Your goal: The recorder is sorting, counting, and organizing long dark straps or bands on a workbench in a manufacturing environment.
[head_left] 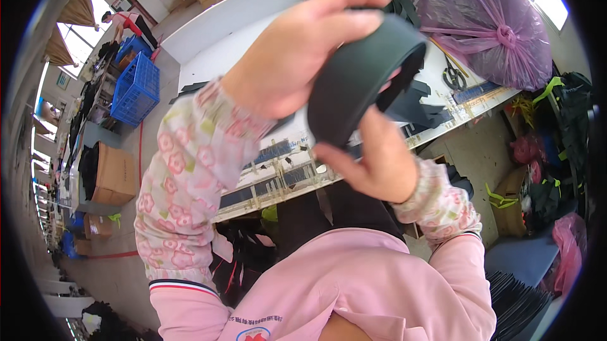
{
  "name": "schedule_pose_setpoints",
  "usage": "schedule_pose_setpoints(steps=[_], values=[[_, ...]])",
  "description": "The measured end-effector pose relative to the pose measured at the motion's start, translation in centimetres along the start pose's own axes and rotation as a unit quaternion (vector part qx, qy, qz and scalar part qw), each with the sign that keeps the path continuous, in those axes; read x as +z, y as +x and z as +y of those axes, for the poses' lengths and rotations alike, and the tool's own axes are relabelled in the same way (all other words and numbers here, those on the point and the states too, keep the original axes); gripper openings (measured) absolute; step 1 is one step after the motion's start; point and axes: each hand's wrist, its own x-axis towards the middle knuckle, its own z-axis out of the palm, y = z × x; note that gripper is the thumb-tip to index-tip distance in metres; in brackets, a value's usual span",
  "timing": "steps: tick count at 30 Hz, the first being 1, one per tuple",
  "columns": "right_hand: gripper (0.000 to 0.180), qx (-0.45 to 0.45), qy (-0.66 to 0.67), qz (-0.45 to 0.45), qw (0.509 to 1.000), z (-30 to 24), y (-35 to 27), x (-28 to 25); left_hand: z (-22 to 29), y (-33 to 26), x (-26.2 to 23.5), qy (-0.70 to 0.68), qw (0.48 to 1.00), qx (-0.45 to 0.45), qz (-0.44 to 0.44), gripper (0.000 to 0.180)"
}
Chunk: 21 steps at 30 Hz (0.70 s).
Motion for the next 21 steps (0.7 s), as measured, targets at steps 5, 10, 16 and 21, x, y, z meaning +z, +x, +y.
schedule_pose_setpoints(steps=[5,10,16,21], values=[[0.032,-0.003,0.070,0.166,0.984,-1.9,0.7,-16.7,4.2,5.1,5.6,0.068,0.989,0.129,-0.020,0.077],[0.042,0.152,0.013,0.287,0.946,2.5,-5.3,-37.2,-4.2,2.9,-1.1,0.239,0.970,0.012,-0.040,0.051],[0.045,0.293,0.074,0.383,0.873,4.7,-12.6,-51.0,-13.6,-1.6,-6.0,0.204,0.961,-0.186,0.025,0.051],[0.043,0.333,0.111,0.403,0.845,6.3,-14.9,-42.1,-18.5,-5.2,-7.8,0.118,0.956,-0.245,0.109,0.047]])
